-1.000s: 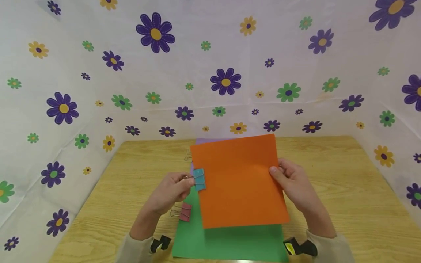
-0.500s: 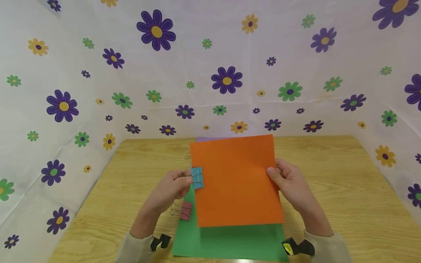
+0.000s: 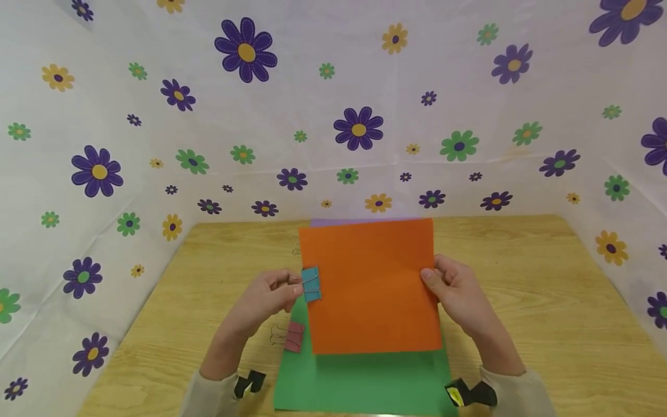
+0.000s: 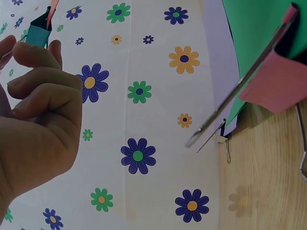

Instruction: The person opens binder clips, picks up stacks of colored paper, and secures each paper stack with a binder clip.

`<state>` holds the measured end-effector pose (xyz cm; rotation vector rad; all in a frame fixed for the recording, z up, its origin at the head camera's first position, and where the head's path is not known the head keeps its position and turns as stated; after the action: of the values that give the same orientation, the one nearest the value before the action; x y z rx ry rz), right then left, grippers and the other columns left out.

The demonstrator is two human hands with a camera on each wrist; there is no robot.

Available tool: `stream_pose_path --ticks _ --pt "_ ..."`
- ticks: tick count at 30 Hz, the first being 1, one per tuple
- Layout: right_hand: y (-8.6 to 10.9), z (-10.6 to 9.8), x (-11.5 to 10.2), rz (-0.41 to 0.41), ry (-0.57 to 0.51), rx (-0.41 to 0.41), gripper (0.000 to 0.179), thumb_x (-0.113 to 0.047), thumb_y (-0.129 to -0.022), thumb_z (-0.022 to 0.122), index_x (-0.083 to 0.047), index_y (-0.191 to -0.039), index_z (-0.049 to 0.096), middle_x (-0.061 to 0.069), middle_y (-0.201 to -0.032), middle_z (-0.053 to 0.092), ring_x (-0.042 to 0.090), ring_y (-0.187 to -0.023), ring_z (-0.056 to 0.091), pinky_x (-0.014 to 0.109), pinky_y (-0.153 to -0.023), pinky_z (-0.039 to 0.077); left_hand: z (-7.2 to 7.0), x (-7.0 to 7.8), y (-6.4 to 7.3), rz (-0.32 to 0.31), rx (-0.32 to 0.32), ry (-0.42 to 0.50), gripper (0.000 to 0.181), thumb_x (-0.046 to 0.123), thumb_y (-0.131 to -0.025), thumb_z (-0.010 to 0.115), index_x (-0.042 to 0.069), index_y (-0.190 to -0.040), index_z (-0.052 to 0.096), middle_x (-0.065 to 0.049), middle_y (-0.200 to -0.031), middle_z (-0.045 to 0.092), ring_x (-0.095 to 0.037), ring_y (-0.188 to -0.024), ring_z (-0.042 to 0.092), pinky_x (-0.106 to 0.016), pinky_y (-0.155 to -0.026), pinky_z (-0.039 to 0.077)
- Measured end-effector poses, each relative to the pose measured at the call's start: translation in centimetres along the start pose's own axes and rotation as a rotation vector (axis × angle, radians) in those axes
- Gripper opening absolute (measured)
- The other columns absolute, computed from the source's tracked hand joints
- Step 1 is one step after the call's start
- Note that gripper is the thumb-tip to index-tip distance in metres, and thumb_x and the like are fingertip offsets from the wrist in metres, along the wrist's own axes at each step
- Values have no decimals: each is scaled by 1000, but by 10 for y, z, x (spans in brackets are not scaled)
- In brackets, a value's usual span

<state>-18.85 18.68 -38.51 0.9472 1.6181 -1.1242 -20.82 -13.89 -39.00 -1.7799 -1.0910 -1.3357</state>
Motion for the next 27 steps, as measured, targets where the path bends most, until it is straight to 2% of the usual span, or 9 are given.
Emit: stream_pose_path --ticks 5,15,20,27 --pt "1 0 1 8 19 18 29 -6 -105 44 16 -122 50 0 -85 71 13 -75 67 26 -66 56 -1 -3 2 -22 -3 -17 22 21 -96 62 0 -102 64 -3 -68 53 -17 -69 54 -33 -75 45" --pt "-4 -2 4 17 94 15 22 -7 -105 46 12 -111 56 0 -79 69 15 -71 64 28 -63 55 -5 2 -2 6 18 -44 22 17 -95 66 2 -109 67 -4 -65 53 -16 -68 54 -30 -75 50" --pt "-3 -6 6 15 118 -11 23 -8 -105 46 11 -114 56 0 -83 70 16 -72 65 29 -64 56 -3 0 -4 -11 27 -31 21 16 -94 66 2 -110 66 -6 -65 50 -13 -65 47 -27 -68 45" --pt "-4 -20 6 3 135 1 21 -7 -105 45 10 -112 55 2 -83 69 16 -71 65 29 -64 56 7 -1 -14 -32 -11 -7 27 17 -95 65 0 -116 61 -1 -65 45 -11 -58 38 -24 -59 37"
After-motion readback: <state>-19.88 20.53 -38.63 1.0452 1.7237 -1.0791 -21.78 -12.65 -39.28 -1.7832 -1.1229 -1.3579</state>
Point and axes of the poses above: each hand's wrist, its own y-axis away from the middle knuckle, its own z-axis out of the palm, x = y × z, the point moved 5 cm from there along -y, towards the middle knuckle
